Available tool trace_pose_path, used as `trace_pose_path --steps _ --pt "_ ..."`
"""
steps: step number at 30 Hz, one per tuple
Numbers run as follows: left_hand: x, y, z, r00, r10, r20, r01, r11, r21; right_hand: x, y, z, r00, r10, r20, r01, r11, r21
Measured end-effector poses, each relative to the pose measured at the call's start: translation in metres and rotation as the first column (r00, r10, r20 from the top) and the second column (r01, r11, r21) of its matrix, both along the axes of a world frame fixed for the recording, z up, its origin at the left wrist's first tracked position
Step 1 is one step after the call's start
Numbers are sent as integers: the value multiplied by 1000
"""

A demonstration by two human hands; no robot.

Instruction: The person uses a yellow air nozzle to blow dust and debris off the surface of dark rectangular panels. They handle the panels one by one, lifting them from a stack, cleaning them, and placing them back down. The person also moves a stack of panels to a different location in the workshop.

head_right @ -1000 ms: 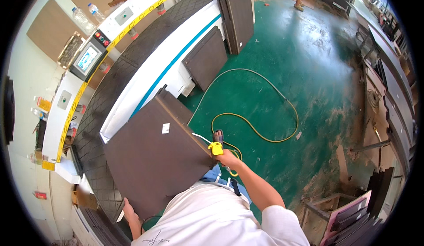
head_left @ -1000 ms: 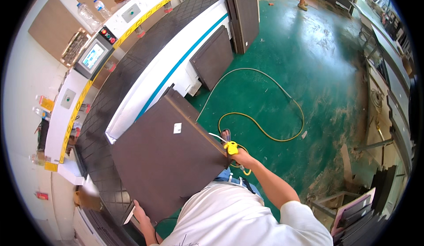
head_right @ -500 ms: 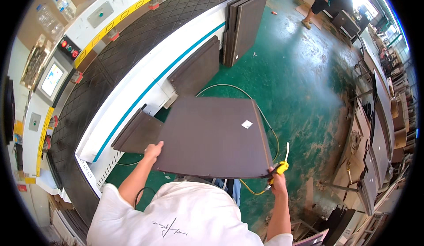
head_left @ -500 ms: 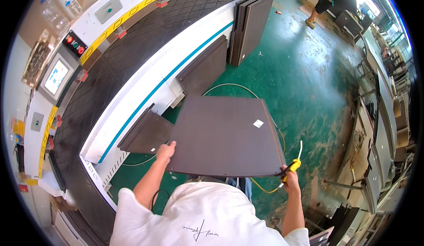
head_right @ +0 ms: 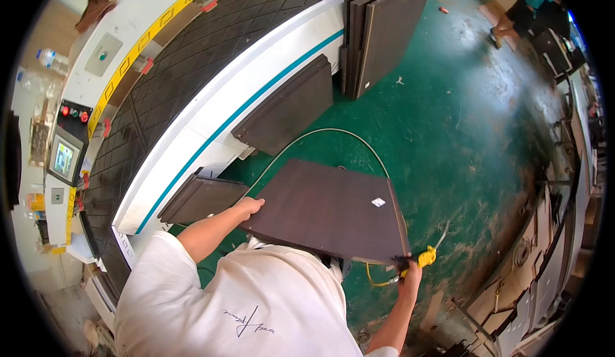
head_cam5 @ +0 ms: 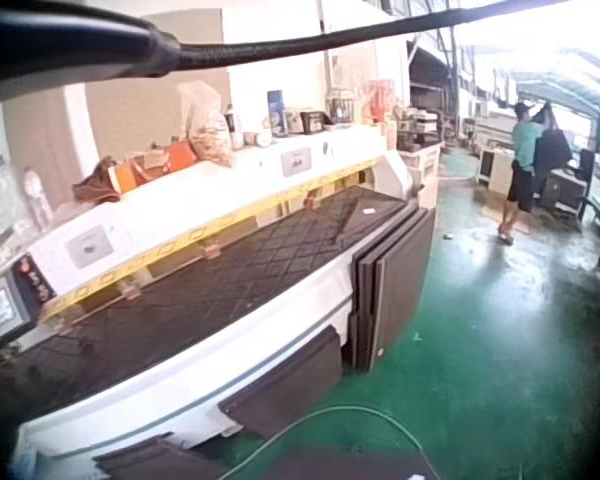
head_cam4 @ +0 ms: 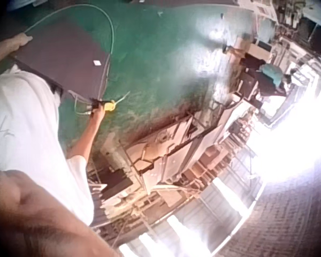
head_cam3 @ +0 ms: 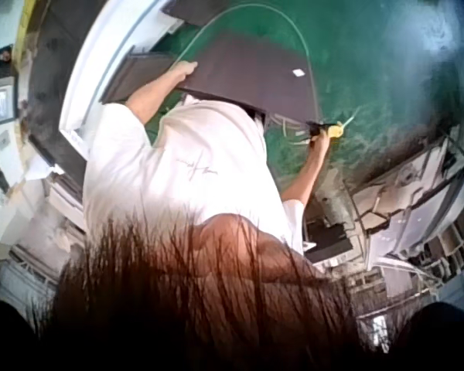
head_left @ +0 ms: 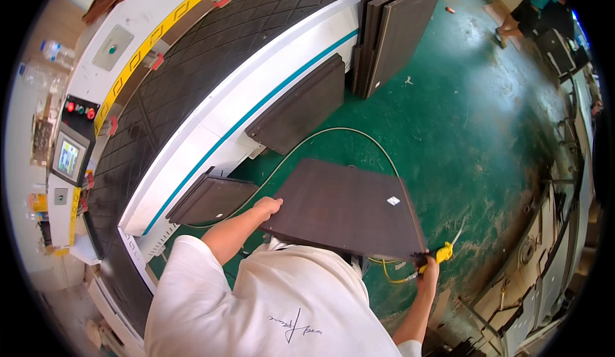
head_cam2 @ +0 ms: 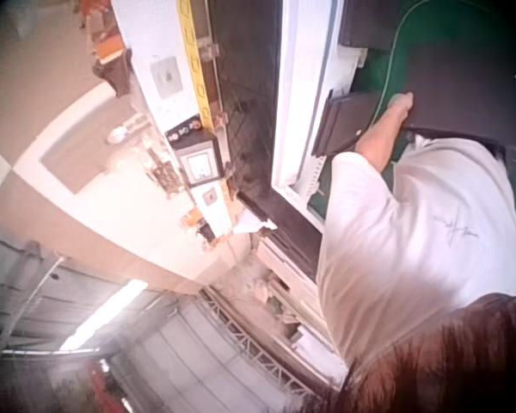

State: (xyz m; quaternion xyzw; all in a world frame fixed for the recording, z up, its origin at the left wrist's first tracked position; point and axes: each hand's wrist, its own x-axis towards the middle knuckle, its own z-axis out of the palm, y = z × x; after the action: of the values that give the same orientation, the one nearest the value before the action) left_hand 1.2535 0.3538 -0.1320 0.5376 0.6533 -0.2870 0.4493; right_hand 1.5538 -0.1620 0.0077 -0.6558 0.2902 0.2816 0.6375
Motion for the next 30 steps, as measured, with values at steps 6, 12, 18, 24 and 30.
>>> trace_pose_path --steps 6,12,18,24,30 --pt "55 8 -6 972 225 -61 -224 974 30 188 107 -42 977 198 -76 -202 979 -40" --pt "69 17 -33 888 460 23 -460 887 30 297 243 -69 902 423 -88 -426 905 -18" --pt "73 43 -102 629 777 8 -751 610 -255 355 371 -117 833 533 -151 -547 835 -68" --pt "84 70 -151 630 776 16 -756 618 -216 370 478 -176 782 587 -209 -619 767 -165" --pt "103 110 -183 630 776 -23 -770 620 -152 361 546 -233 786 586 -197 -618 756 -216"
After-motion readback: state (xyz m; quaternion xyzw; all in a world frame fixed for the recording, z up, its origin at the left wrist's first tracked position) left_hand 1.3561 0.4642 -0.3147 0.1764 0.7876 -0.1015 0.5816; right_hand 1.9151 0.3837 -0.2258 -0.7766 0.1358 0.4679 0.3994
